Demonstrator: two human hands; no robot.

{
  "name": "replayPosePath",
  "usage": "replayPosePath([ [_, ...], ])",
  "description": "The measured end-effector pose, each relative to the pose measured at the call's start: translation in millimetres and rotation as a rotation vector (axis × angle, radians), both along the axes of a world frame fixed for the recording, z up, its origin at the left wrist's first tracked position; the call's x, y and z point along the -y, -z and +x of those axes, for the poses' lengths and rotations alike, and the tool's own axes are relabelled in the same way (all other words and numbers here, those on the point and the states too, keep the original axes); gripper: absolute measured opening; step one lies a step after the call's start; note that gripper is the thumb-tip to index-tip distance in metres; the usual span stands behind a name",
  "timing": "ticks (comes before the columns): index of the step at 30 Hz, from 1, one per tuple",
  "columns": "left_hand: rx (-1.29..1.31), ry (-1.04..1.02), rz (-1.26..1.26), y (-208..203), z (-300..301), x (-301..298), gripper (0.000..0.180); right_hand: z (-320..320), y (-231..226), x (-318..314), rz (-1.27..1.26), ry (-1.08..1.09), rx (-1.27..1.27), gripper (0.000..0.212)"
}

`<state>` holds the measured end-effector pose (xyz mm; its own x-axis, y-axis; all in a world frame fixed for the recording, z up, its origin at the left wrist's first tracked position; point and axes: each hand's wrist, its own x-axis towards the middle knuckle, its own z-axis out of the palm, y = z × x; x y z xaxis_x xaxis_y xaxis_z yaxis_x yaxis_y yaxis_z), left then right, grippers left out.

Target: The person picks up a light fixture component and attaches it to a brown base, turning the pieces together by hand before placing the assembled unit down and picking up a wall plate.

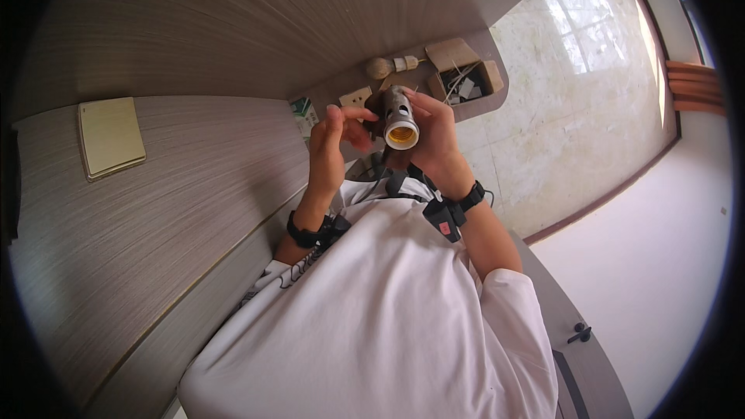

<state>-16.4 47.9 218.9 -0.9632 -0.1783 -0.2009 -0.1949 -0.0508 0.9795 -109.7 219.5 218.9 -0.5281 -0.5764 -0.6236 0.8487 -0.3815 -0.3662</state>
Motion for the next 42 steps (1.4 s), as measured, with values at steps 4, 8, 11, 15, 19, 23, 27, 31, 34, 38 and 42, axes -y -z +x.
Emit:
replayPosePath([
  [4,-0.107,-0.063,0.171,-0.8,-4.9,-5.5,0.091,-0.2,2.2,1.9,0.02,0.168,0.035,0.038],
  [8,-0.104,-0.039,0.415,10.0,-7.9,-6.6,0.102,-5.9,4.3,-0.1,-0.002,0.222,0.08,0.035],
  [11,-0.024,0.003,0.529,26.1,-4.5,-6.9,0.102,-4.0,-0.4,3.7,0.005,0.192,0.037,0.031],
  [15,0.026,0.092,0.681,19.9,-5.4,-14.6,0.101,-1.1,7.7,8.8,-0.034,0.091,0.017,0.026],
  [19,0.063,-0.033,0.798,30.4,-6.5,-16.1,0.098,10.8,16.1,21.9,0.005,0.003,0.055,0.021],
  [23,0.044,-0.069,0.746,36.5,-6.9,-8.2,0.102,23.4,8.7,30.7,0.037,-0.069,-0.009,0.016],
  [27,0.055,-0.005,0.759,39.3,-9.1,-5.4,0.107,18.4,4.1,23.3,-0.049,-0.145,0.059,0.02],
  [31,0.136,-0.01,0.922,40.9,-11.2,-5.1,0.112,23.5,-6.7,16.6,-0.037,-0.219,0.134,0.023],
  [34,0.113,0.047,0.901,36.4,-12.2,-5.4,0.114,17.9,-3.7,14.9,-0.091,-0.145,0.072,0.023],
  [38,0.115,0.077,0.916,30.5,-9.5,-8.9,0.113,4.1,-15.5,19.5,0.06,0.092,-0.01,0.022],
  [42,0.11,0.204,0.824,28.1,-9.2,-7.5,0.115,-12.3,7.2,1.3,0.092,0.206,-0.063,0.021],
])
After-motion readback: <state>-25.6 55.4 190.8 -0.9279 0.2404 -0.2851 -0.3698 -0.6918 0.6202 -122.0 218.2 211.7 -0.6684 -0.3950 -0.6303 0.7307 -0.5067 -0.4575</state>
